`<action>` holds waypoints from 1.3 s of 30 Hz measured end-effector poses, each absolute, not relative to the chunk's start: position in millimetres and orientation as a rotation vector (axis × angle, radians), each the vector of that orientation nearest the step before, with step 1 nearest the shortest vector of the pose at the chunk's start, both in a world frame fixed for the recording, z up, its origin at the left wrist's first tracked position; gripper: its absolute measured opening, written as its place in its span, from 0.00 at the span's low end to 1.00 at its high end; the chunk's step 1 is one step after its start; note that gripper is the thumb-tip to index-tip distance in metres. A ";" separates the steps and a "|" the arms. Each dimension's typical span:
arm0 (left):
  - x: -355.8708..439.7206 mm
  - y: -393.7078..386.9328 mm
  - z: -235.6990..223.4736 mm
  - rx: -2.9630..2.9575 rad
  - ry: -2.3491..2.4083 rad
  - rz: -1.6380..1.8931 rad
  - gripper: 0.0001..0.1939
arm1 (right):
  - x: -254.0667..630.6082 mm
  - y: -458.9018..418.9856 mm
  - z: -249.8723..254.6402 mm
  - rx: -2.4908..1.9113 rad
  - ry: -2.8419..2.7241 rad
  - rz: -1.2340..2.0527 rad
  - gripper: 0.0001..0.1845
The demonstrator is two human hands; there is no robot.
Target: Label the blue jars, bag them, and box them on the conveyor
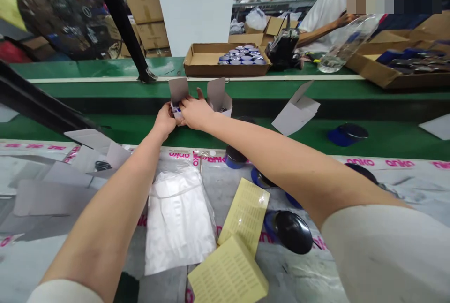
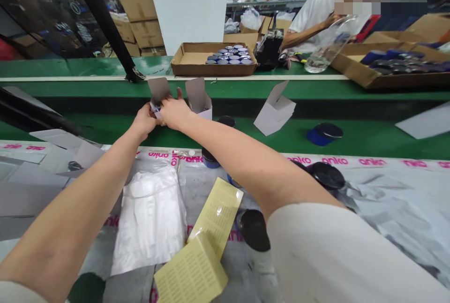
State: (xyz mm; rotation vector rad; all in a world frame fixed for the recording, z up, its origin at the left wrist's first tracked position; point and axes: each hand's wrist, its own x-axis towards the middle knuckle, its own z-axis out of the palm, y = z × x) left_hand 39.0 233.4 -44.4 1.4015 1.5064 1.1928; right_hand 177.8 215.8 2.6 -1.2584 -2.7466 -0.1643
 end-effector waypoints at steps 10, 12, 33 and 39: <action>4.5 112.0 -12.3 1.792 1.612 0.614 0.10 | 162.3 221.6 -1.8 -1.269 -2.739 -0.151 0.23; 5.4 85.4 -10.7 1.870 1.518 0.327 0.12 | 157.9 222.4 -3.1 -1.296 -2.736 -0.129 0.25; 8.2 102.8 30.1 1.863 1.403 0.697 0.15 | 235.9 111.3 57.5 -1.273 -2.334 0.885 0.28; 32.5 114.6 31.6 1.598 1.504 1.177 0.12 | 234.9 114.7 54.0 -1.308 -2.150 0.456 0.22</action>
